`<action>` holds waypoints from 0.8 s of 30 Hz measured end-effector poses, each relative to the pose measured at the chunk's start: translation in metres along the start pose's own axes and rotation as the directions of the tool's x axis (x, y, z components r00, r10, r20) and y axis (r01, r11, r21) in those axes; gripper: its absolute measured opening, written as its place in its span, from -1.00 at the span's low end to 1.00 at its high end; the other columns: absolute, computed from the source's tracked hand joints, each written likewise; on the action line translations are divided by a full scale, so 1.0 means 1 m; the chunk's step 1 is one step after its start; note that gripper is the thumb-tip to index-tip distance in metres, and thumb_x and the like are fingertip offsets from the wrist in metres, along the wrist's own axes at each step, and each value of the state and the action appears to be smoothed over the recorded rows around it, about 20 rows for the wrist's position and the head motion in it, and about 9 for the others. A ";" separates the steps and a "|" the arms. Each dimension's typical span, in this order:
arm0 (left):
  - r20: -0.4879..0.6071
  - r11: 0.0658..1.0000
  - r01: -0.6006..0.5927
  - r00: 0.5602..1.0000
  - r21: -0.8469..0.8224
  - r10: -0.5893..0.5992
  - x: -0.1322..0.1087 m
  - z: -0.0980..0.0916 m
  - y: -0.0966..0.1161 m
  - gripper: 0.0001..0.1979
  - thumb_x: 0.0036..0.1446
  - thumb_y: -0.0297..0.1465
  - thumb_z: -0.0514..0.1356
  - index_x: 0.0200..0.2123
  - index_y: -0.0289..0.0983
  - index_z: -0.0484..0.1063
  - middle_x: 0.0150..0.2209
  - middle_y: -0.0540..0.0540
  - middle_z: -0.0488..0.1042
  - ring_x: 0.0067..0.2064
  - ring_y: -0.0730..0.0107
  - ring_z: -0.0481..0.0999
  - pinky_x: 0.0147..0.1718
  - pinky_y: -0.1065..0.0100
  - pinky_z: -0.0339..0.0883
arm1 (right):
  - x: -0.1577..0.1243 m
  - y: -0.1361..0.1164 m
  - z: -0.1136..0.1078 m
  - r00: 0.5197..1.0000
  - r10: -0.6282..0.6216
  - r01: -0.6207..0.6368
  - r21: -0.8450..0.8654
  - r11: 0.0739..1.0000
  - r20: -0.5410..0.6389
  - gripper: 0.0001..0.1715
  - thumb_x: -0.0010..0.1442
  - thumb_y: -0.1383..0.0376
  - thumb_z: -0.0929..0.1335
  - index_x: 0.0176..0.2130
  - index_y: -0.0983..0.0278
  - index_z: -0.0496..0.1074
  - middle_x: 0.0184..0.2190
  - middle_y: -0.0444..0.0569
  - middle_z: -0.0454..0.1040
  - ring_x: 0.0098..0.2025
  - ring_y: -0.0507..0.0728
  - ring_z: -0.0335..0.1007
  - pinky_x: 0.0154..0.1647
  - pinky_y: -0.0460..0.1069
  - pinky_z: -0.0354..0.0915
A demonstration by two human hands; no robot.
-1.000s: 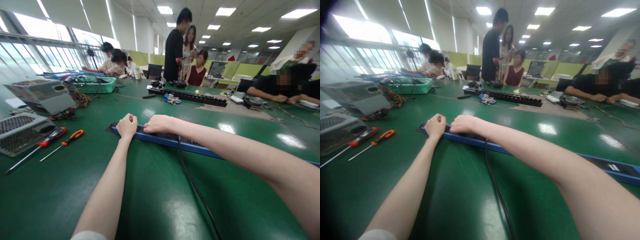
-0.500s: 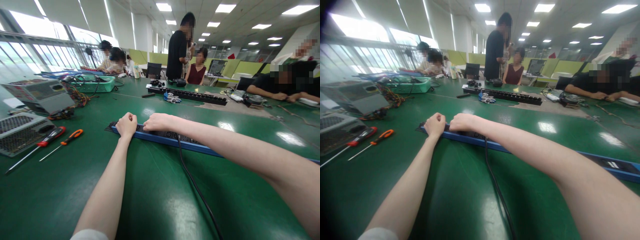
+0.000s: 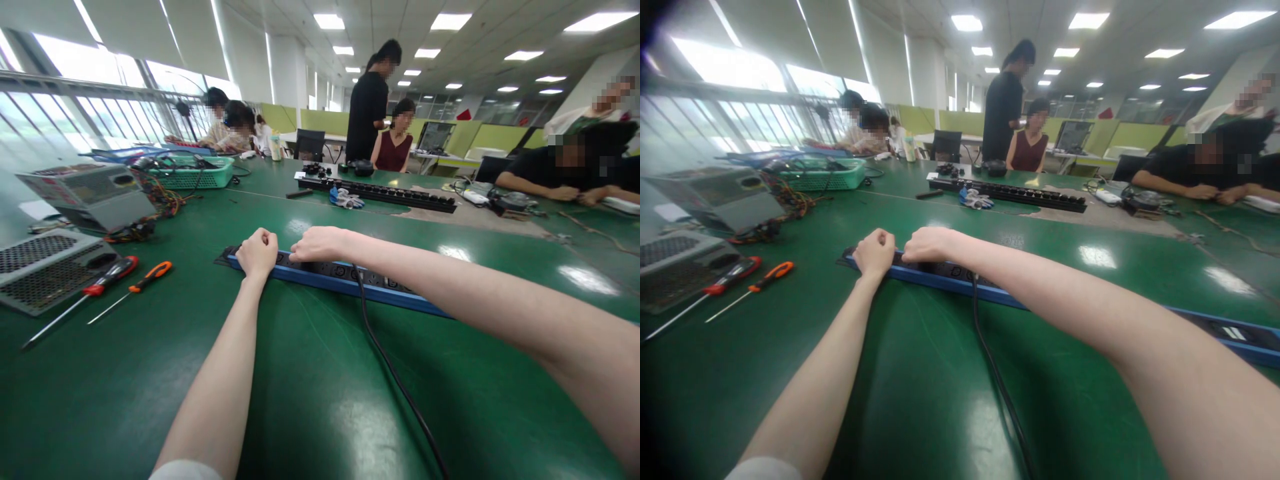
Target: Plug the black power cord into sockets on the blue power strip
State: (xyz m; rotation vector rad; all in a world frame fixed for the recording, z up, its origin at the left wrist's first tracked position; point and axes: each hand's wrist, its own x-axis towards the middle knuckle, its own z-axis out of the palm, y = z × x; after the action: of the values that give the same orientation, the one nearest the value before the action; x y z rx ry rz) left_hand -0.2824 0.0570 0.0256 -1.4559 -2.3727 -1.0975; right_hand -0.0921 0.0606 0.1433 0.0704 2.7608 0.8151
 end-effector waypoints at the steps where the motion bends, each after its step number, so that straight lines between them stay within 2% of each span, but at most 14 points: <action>1: -0.001 1.000 -0.002 1.000 -0.004 0.002 0.000 0.000 0.000 -0.71 0.34 -0.19 0.02 -0.22 -0.11 0.52 -0.23 -0.13 0.63 -0.15 0.06 0.55 -0.18 0.22 0.22 | -0.001 0.000 -0.001 1.000 -0.003 0.004 -0.008 1.000 0.004 -0.73 0.41 0.41 0.29 0.02 0.27 0.51 -0.09 0.06 0.63 -0.16 0.18 0.60 -0.32 0.02 0.27; 7: 0.031 1.000 0.005 0.999 0.007 -0.005 -0.001 -0.003 0.001 -0.69 0.36 -0.18 0.00 -0.20 -0.10 0.52 -0.21 -0.14 0.64 -0.12 0.05 0.55 -0.17 0.22 0.22 | -0.008 0.002 -0.002 0.999 0.046 -0.045 0.048 0.998 -0.022 -0.71 0.42 0.40 0.29 0.06 0.21 0.49 -0.09 0.02 0.63 -0.18 0.13 0.58 -0.37 -0.02 0.18; 14: 0.018 1.000 0.008 1.000 0.012 -0.008 -0.002 -0.004 0.002 -0.69 0.37 -0.20 0.00 -0.21 -0.12 0.52 -0.23 -0.14 0.63 -0.14 0.06 0.56 -0.17 0.21 0.23 | -0.013 0.009 0.000 0.996 0.067 -0.060 0.113 0.992 -0.055 -0.78 0.42 0.40 0.30 -0.02 0.23 0.50 -0.07 0.01 0.61 -0.14 0.11 0.55 -0.36 -0.02 0.14; 22: 0.027 1.000 0.003 1.000 0.011 -0.003 -0.002 -0.005 0.001 -0.70 0.37 -0.20 0.01 -0.21 -0.13 0.52 -0.23 -0.14 0.63 -0.14 0.07 0.56 -0.18 0.22 0.22 | -0.001 -0.013 -0.013 0.999 0.046 -0.046 0.020 0.999 0.018 -0.76 0.43 0.44 0.27 -0.02 0.31 0.50 -0.14 0.06 0.61 -0.22 0.13 0.56 -0.34 0.00 0.18; 24: 0.025 1.000 0.001 1.000 0.016 -0.001 -0.002 -0.005 0.001 -0.69 0.37 -0.20 0.00 -0.21 -0.14 0.52 -0.23 -0.15 0.63 -0.15 0.08 0.56 -0.18 0.23 0.21 | -0.004 -0.011 -0.017 0.999 0.038 -0.038 0.003 0.999 0.012 -0.74 0.45 0.44 0.24 -0.02 0.32 0.49 -0.12 0.06 0.60 -0.22 0.13 0.56 -0.33 0.00 0.18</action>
State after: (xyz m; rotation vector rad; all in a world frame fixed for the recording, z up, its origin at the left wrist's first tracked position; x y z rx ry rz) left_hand -0.2821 0.0530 0.0286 -1.4718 -2.3936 -1.0636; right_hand -0.0921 0.0414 0.1523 0.1284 2.7581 0.8169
